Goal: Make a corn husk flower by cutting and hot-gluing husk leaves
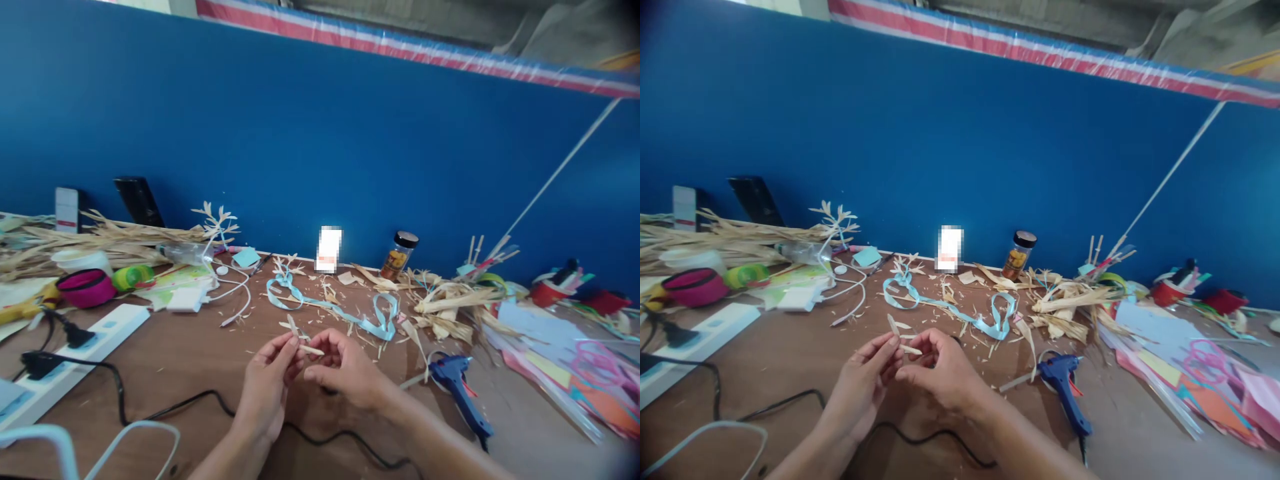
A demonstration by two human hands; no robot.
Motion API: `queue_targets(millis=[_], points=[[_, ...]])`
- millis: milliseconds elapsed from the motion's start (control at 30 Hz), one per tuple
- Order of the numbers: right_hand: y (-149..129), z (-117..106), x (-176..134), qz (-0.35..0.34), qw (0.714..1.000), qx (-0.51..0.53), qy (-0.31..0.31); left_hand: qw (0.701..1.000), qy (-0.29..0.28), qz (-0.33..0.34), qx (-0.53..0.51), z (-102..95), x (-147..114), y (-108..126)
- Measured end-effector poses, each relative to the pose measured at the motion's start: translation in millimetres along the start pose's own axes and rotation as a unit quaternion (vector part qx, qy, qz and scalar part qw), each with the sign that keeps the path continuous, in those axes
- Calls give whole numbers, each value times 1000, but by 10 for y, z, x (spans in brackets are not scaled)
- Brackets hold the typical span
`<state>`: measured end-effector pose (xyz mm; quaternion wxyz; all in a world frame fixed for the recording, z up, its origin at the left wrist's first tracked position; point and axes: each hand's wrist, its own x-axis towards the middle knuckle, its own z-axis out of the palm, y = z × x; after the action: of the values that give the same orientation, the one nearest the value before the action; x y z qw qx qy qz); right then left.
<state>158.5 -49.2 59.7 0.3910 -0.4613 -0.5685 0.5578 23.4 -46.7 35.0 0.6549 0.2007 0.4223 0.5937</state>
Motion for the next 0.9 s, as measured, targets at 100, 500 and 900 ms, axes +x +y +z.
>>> queue_targets(millis=[100, 500, 900], points=[[101, 63, -25, 12, 996, 61, 68, 1000, -4, -10, 4, 41, -55, -45], [216, -22, 26, -45, 975, 110, 188, 986, -92, -32, 137, 76, 59, -80], [361, -147, 218, -98, 971, 76, 205, 983, -97, -61, 140, 240, 178, -143]])
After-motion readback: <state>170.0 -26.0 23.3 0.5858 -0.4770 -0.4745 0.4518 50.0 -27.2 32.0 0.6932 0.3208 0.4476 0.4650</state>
